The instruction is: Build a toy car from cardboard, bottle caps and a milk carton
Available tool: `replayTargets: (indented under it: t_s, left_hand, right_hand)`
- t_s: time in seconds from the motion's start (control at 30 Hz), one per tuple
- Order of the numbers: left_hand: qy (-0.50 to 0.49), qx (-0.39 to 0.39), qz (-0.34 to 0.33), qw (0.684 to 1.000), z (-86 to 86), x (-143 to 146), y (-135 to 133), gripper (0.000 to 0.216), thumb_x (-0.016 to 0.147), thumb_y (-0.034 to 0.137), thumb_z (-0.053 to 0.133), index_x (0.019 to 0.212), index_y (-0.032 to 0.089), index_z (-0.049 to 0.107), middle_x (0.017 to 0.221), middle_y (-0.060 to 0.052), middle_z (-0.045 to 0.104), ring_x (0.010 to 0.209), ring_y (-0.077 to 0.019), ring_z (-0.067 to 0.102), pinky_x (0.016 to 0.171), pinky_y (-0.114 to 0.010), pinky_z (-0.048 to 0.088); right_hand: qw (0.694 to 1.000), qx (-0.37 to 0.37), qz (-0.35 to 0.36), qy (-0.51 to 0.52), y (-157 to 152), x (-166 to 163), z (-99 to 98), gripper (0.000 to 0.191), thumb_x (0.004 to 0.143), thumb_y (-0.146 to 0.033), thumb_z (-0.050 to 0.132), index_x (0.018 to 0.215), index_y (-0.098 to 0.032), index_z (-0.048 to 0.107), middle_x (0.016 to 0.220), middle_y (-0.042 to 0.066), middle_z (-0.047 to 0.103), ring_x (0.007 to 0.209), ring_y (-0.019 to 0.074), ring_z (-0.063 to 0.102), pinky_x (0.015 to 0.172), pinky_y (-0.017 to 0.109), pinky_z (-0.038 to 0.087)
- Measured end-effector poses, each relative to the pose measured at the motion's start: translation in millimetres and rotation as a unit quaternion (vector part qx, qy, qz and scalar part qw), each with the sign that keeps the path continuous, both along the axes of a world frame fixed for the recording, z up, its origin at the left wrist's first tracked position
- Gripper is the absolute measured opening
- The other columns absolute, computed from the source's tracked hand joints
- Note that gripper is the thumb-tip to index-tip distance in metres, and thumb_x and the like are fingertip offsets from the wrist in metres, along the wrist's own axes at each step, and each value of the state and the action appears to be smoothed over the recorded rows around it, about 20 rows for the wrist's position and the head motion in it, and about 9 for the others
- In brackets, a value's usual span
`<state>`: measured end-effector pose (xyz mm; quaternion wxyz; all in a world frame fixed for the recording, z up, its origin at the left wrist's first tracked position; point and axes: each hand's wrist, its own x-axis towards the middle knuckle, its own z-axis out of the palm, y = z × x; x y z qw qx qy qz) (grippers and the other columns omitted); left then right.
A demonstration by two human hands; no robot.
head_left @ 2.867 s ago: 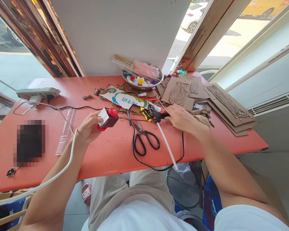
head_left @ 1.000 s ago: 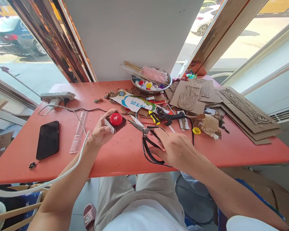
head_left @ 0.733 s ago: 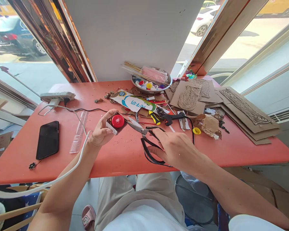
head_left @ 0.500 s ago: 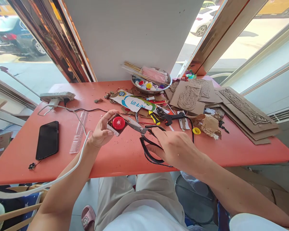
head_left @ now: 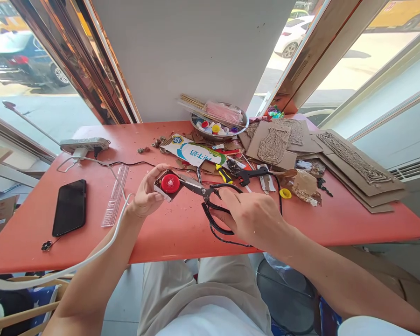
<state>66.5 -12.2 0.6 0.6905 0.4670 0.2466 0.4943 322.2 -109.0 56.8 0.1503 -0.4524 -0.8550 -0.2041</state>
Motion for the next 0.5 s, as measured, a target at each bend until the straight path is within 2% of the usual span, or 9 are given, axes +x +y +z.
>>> replayTargets:
  t_s: [0.13, 0.3, 0.4, 0.5]
  left_hand:
    - [0.0, 0.012, -0.01, 1.0, 1.4, 1.2, -0.6, 0.067, 0.048, 0.043, 0.104, 0.106, 0.026, 0.076, 0.087, -0.001, 0.073, 0.062, -0.0155, 0.064, 0.054, -0.026, 0.053]
    - [0.015, 0.019, -0.014, 1.0, -5.7, 0.4, 0.8, 0.071, 0.046, 0.05, 0.103, 0.105, 0.024, 0.075, 0.092, -0.005, 0.075, 0.071, -0.0198, 0.068, 0.06, -0.029, 0.055]
    - [0.025, 0.02, -0.04, 0.999, -9.3, -0.4, 1.8, 0.069, 0.048, 0.052, 0.103, 0.104, 0.025, 0.073, 0.093, -0.006, 0.077, 0.07, -0.0208, 0.069, 0.059, -0.03, 0.055]
    - [0.041, 0.04, -0.049, 0.997, -8.7, -1.1, 2.3, 0.065, 0.05, 0.05, 0.104, 0.101, 0.024, 0.073, 0.094, -0.008, 0.079, 0.079, -0.025, 0.074, 0.065, -0.032, 0.058]
  right_hand:
    - [0.999, -0.035, -0.016, -0.008, -0.9, -0.3, 0.3, 0.04, 0.114, -0.036, 0.039, 0.093, -0.017, 0.067, 0.055, 0.002, 0.061, 0.052, 0.0178, 0.059, 0.054, 0.028, 0.021]
    - [0.998, -0.066, -0.015, -0.002, -3.5, 1.3, 3.6, 0.032, 0.112, -0.033, 0.044, 0.094, -0.018, 0.065, 0.056, 0.001, 0.062, 0.05, 0.0179, 0.059, 0.053, 0.028, 0.022]
    - [0.992, -0.113, -0.038, -0.043, -5.5, -1.0, 8.2, 0.024, 0.11, -0.031, 0.049, 0.095, -0.017, 0.062, 0.058, 0.002, 0.063, 0.049, 0.0186, 0.059, 0.051, 0.029, 0.02]
    - [0.983, -0.149, -0.058, -0.088, -6.1, -5.1, 11.7, 0.021, 0.108, -0.031, 0.051, 0.094, -0.018, 0.06, 0.06, 0.003, 0.063, 0.05, 0.0196, 0.059, 0.05, 0.03, 0.019]
